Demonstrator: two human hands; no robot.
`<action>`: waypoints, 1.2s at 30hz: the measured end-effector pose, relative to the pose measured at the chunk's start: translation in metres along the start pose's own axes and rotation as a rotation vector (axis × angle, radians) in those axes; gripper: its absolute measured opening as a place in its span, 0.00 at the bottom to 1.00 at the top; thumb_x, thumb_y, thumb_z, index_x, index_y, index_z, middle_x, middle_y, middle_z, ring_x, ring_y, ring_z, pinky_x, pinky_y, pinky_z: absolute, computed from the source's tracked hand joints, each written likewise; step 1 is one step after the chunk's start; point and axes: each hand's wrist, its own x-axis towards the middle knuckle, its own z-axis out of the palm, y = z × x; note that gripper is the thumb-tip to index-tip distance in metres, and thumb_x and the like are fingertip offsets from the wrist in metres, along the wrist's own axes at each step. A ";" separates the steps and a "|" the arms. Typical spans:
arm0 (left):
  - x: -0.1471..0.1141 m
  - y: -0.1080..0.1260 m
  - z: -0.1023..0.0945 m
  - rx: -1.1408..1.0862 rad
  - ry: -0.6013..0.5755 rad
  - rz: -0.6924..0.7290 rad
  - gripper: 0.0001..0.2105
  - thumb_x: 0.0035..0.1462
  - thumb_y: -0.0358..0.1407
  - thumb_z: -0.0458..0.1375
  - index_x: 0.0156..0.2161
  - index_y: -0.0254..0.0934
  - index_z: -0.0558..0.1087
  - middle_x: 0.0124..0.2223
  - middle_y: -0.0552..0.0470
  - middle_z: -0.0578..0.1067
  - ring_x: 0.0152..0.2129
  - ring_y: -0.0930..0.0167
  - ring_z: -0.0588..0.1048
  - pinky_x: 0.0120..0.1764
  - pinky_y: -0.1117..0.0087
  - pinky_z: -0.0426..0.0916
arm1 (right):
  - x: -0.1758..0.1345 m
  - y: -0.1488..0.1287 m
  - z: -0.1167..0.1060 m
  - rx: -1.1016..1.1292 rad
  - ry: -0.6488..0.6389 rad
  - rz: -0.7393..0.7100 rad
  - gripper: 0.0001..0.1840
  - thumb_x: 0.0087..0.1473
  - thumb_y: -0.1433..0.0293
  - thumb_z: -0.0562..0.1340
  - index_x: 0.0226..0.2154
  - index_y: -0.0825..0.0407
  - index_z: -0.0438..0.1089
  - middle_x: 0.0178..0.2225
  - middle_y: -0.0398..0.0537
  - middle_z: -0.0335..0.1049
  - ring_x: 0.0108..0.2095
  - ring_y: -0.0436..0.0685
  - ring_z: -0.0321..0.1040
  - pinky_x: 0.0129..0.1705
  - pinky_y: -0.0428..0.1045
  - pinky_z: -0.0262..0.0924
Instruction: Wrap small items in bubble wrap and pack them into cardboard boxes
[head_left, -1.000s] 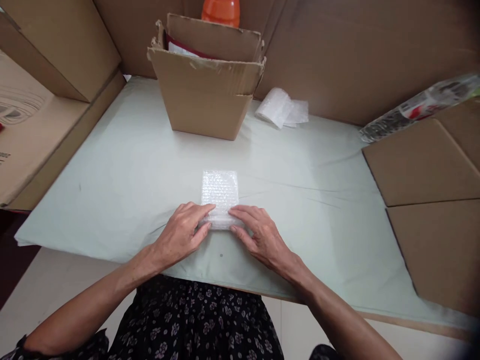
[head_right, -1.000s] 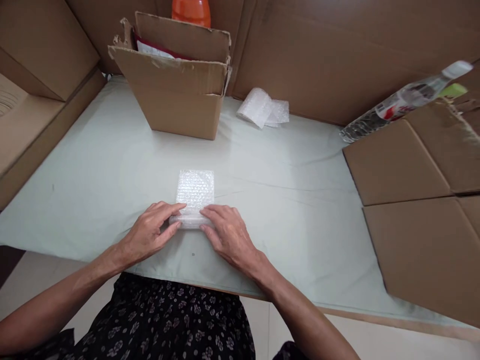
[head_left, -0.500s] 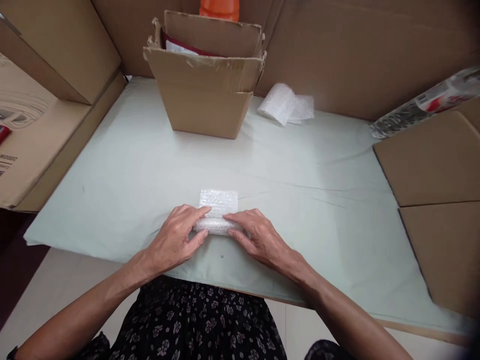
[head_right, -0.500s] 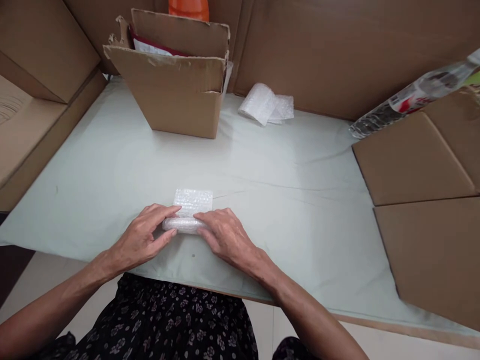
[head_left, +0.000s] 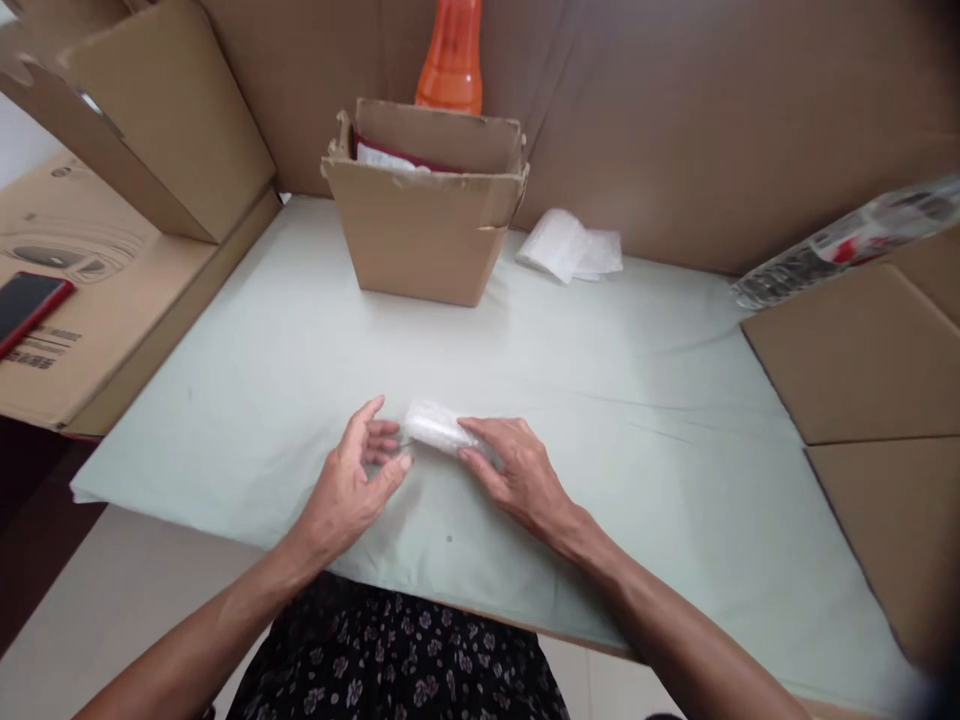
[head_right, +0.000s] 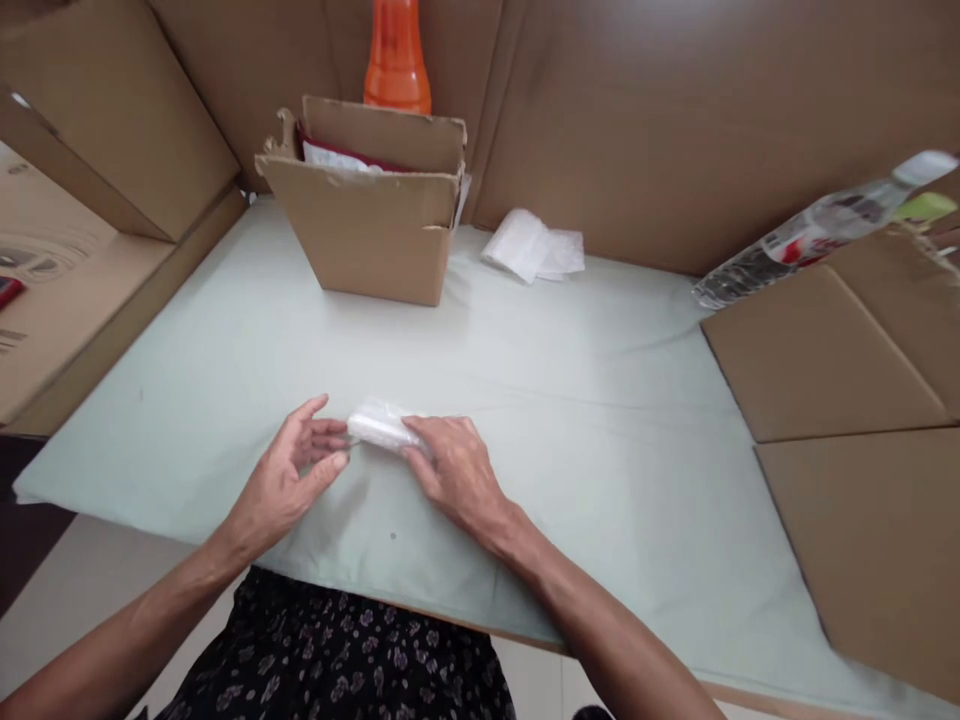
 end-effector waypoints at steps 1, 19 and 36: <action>-0.002 0.000 0.002 -0.120 -0.033 -0.054 0.33 0.63 0.41 0.59 0.69 0.39 0.53 0.54 0.39 0.76 0.45 0.65 0.80 0.43 0.63 0.77 | -0.001 -0.001 -0.001 0.086 -0.008 0.051 0.15 0.66 0.66 0.60 0.53 0.49 0.73 0.46 0.51 0.80 0.43 0.60 0.76 0.47 0.56 0.68; 0.145 0.075 -0.042 0.578 0.357 0.766 0.25 0.61 0.30 0.58 0.63 0.40 0.65 0.61 0.42 0.72 0.62 0.56 0.67 0.65 0.47 0.61 | 0.008 0.031 -0.005 0.914 -0.137 0.406 0.20 0.56 0.52 0.67 0.41 0.52 0.76 0.35 0.47 0.73 0.34 0.54 0.67 0.37 0.48 0.64; 0.124 0.095 -0.068 0.744 0.229 0.906 0.09 0.60 0.24 0.53 0.39 0.41 0.72 0.37 0.52 0.79 0.39 0.65 0.77 0.60 0.50 0.64 | 0.008 0.016 -0.104 0.630 0.148 0.068 0.10 0.60 0.58 0.68 0.41 0.43 0.79 0.44 0.50 0.78 0.45 0.62 0.76 0.44 0.54 0.72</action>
